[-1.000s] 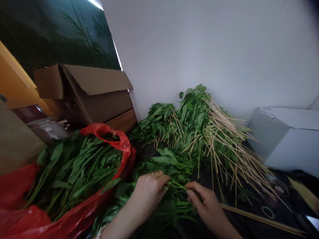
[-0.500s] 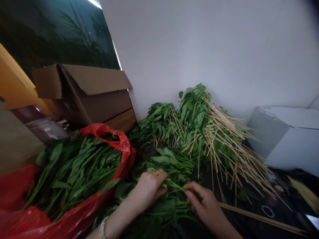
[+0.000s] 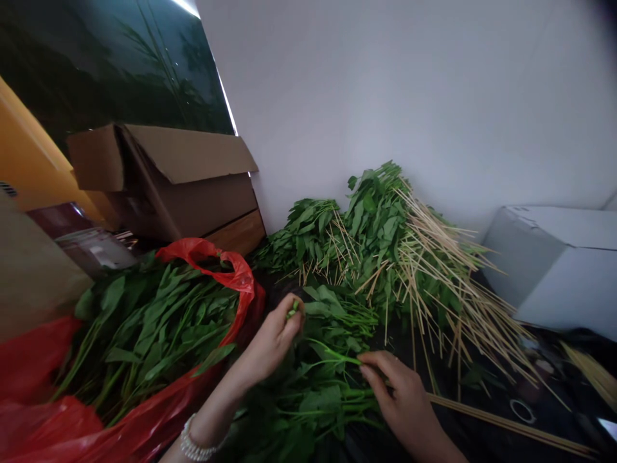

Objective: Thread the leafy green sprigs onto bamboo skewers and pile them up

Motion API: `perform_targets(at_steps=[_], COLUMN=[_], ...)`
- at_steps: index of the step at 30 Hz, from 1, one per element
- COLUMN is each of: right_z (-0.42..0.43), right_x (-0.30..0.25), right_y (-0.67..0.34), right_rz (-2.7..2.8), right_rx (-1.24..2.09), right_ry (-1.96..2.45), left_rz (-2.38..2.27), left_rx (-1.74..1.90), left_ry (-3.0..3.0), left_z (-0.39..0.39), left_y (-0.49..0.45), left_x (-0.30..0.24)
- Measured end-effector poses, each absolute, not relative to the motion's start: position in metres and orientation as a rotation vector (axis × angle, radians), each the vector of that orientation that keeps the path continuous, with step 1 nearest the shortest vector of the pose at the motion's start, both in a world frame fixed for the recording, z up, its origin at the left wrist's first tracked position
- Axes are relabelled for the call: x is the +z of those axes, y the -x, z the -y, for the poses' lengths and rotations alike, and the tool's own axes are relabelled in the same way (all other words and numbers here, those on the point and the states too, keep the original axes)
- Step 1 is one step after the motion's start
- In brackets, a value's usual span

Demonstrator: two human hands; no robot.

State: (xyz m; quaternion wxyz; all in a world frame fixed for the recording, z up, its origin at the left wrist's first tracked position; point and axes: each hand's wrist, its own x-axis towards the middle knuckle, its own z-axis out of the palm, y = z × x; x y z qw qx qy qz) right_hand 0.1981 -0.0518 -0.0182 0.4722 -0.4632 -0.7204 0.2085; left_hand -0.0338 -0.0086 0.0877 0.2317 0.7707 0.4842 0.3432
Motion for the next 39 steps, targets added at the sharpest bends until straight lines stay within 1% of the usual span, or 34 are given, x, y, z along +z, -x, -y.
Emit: perform_targets(at_steps=[4,7,10,13,16,18,23,28,31,36,39], right_z=[0.052,0.053,0.053,0.052,0.050,0.050,0.050,0.045,0.042,0.039,0.038], right_x=[-0.021,-0.021,-0.020,-0.020,-0.020,-0.018,-0.008,0.001,0.003,-0.002,-0.005], right_y=[-0.198,-0.199,-0.199,-0.201,-0.202,-0.202,-0.199,-0.197,-0.199,-0.209,-0.211], right_rz=[1.847,1.910,1.949,1.930,1.915,1.924,1.780,1.609,1.551,1.479,1.486], right_rx=[0.344,0.278,0.253,0.261,0.280,0.340,0.742,1.030,1.088,1.128,1.144], right_ry=[1.081,1.052,1.042,1.060,1.108,1.122,1.172,1.197,1.198,1.247,1.259], left_rz=[-1.204,-1.107,-1.098,-1.117,-1.195,-1.274,-1.322,-1.366,-1.406,-1.636,-1.564], left_rx=[0.569,0.364,0.258,0.243,0.297,0.410,0.814,0.914,0.947,1.176,1.190], left_ry=[-2.391,-2.591,-2.689,-2.714,-2.692,-2.632,-2.259,-2.021,-2.044,-1.923,-2.111], left_z=[0.014,0.012,0.010,0.010,0.010,0.009,0.001,-0.007,-0.017,-0.045,-0.047], left_y=[0.019,0.015,0.015,0.014,0.014,0.014,0.011,-0.003,-0.004,0.031,0.043], left_x=[0.078,0.070,0.066,0.065,0.062,0.059,0.049,0.042,0.040,0.055,0.071])
